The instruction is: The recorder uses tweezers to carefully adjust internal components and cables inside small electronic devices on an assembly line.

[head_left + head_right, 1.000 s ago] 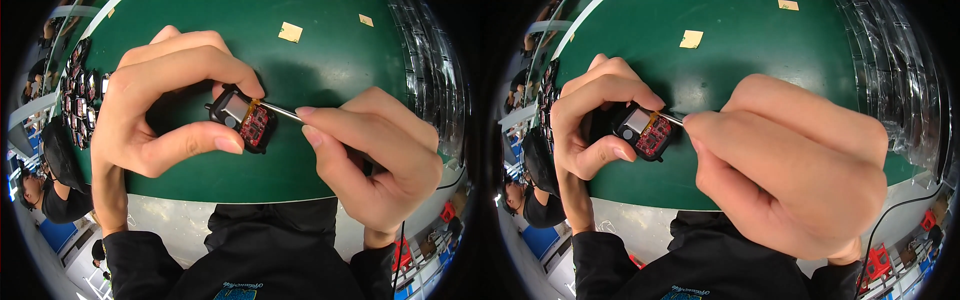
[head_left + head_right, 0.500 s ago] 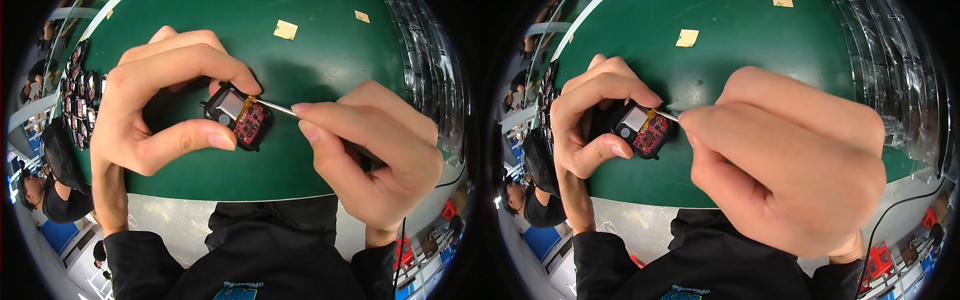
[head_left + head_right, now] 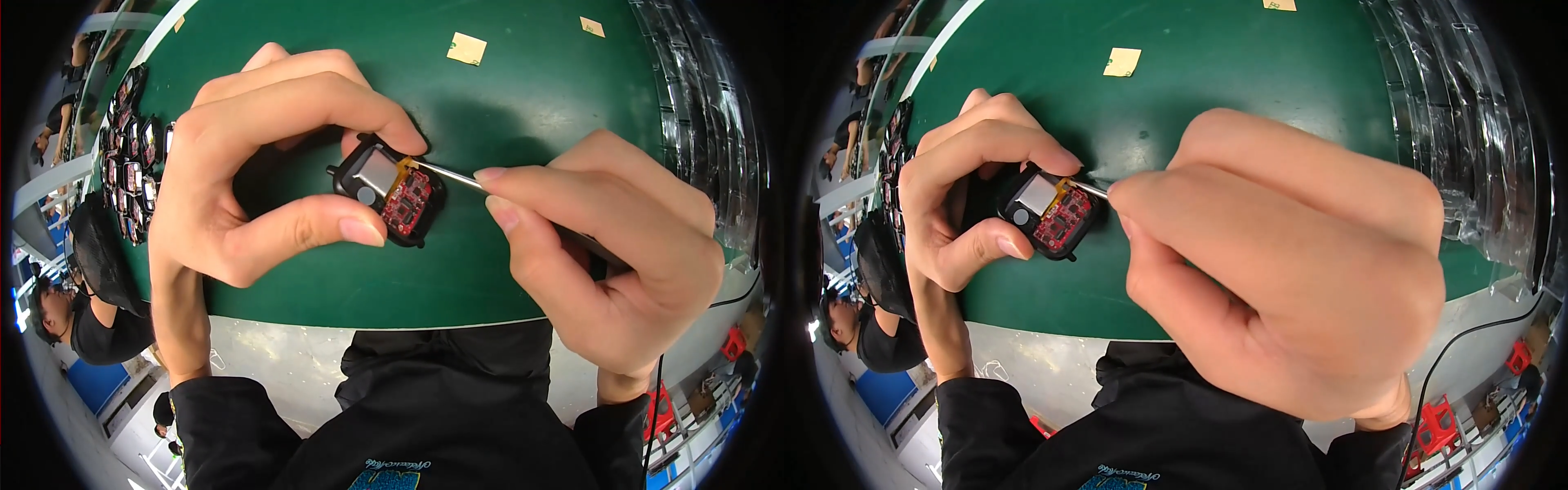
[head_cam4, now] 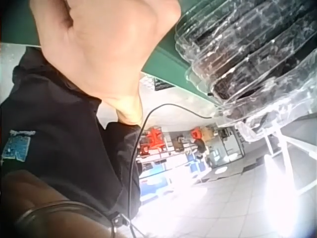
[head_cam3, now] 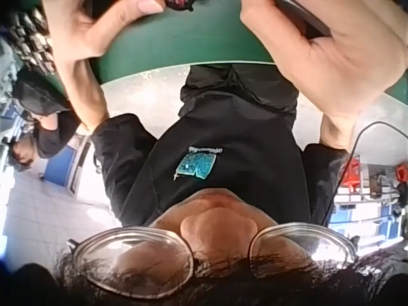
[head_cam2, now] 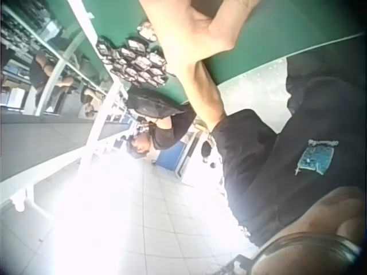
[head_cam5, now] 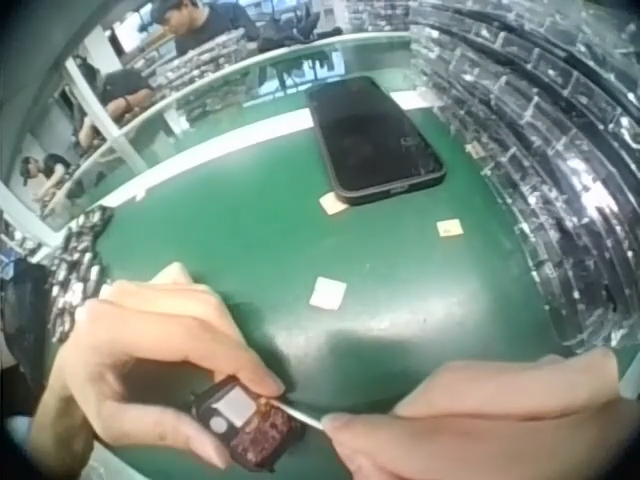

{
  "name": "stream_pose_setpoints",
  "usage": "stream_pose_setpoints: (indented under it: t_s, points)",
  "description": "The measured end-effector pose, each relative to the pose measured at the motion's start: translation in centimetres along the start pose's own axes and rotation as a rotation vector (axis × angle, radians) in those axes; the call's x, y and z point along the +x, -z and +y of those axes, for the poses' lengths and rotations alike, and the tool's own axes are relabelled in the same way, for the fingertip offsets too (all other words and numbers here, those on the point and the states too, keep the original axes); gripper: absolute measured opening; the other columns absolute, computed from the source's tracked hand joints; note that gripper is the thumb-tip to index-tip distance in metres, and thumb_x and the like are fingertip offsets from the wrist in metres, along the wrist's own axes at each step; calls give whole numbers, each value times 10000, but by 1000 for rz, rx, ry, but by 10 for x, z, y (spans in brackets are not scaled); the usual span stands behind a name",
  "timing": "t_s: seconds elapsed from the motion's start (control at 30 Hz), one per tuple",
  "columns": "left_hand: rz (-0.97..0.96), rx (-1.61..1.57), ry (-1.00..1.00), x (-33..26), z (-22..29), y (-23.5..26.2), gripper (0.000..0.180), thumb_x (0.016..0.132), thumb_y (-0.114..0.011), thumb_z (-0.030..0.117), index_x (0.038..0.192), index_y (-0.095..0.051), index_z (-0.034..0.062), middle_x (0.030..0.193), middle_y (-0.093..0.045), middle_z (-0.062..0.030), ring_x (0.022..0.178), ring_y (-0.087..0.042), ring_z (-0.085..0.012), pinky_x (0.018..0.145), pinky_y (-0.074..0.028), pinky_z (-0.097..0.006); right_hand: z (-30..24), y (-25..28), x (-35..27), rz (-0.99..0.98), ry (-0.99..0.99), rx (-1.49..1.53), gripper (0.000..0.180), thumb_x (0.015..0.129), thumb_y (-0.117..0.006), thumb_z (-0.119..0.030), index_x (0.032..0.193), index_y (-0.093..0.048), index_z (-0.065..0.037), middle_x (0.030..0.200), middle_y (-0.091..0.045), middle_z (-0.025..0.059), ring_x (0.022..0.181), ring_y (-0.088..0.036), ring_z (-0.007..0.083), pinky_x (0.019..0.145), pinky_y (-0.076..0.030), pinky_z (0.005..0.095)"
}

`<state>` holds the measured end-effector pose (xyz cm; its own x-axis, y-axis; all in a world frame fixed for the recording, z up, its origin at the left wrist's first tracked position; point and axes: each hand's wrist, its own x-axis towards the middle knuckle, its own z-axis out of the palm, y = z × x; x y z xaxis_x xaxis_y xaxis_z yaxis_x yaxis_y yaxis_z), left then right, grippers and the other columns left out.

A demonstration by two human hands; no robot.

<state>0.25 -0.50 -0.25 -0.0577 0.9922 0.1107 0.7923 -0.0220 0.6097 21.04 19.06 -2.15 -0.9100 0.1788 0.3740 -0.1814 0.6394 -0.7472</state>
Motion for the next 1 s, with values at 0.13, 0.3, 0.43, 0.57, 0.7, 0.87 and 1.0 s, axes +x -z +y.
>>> stream_pose_setpoints:
  t_s: [0.13, 0.3, 0.43, 0.57, 0.7, 0.87, 1.0]
  points:
    - [-5, 2, -14, 1, 0, 1, 730, 805, -824, 671, 1028, -787, -22, 944, -785, -86, 753, -607, -166, 686, -331, -321, -1, 1, 1, 0, 8, -8, 235, 756, -774, 119, 972, -830, 46, 733, -701, 90, 567, -589, 115, 504, -381, 247]
    - [-10, 1, 5, 1, 0, 0, 730, 796, -829, 671, 1027, -787, -21, 944, -784, -84, 753, -606, -163, 687, -333, -320, -11, 3, 0, 14, -164, 14, 223, 742, -786, 99, 954, -826, 43, 698, -657, 57, 518, -496, 68, 478, -292, 236]
    - [-1, 3, 3, 1, 0, -1, 735, 787, -833, 676, 1024, -790, -19, 937, -781, -79, 757, -606, -162, 686, -337, -320, -8, -13, -3, 163, -31, 26, 225, 733, -789, 93, 949, -824, 43, 690, -645, 49, 509, -475, 53, 472, -275, 233]
    - [12, 2, 6, -3, 1, -1, 738, 785, -832, 682, 1023, -793, -16, 935, -779, -75, 762, -607, -162, 682, -338, -320, -5, -2, -1, 73, -31, 15, 231, 731, -780, 104, 950, -825, 47, 688, -651, 57, 517, -491, 64, 476, -286, 236]
    - [0, 1, 13, 2, 1, 0, 735, 783, -833, 681, 1025, -795, -12, 940, -779, -75, 763, -605, -161, 679, -339, -316, -8, -13, -2, 181, -8, 53, 234, 730, -775, 116, 949, -825, 51, 687, -660, 66, 533, -520, 79, 483, -310, 242]
    - [1, 6, 11, -1, 1, -2, 732, 775, -844, 669, 1030, -795, -15, 941, -778, -78, 762, -603, -161, 680, -340, -316, -2, 1, -3, 0, -18, -17, 234, 729, -782, 114, 952, -825, 54, 693, -667, 75, 546, -542, 92, 490, -333, 246]
    - [-2, 3, 17, 0, 3, 0, 725, 774, -852, 657, 1030, -793, -19, 944, -779, -79, 764, -604, -163, 683, -344, -318, 0, -23, -5, 278, 107, 90, 235, 731, -785, 109, 958, -821, 59, 695, -667, 76, 544, -537, 91, 490, -328, 247]
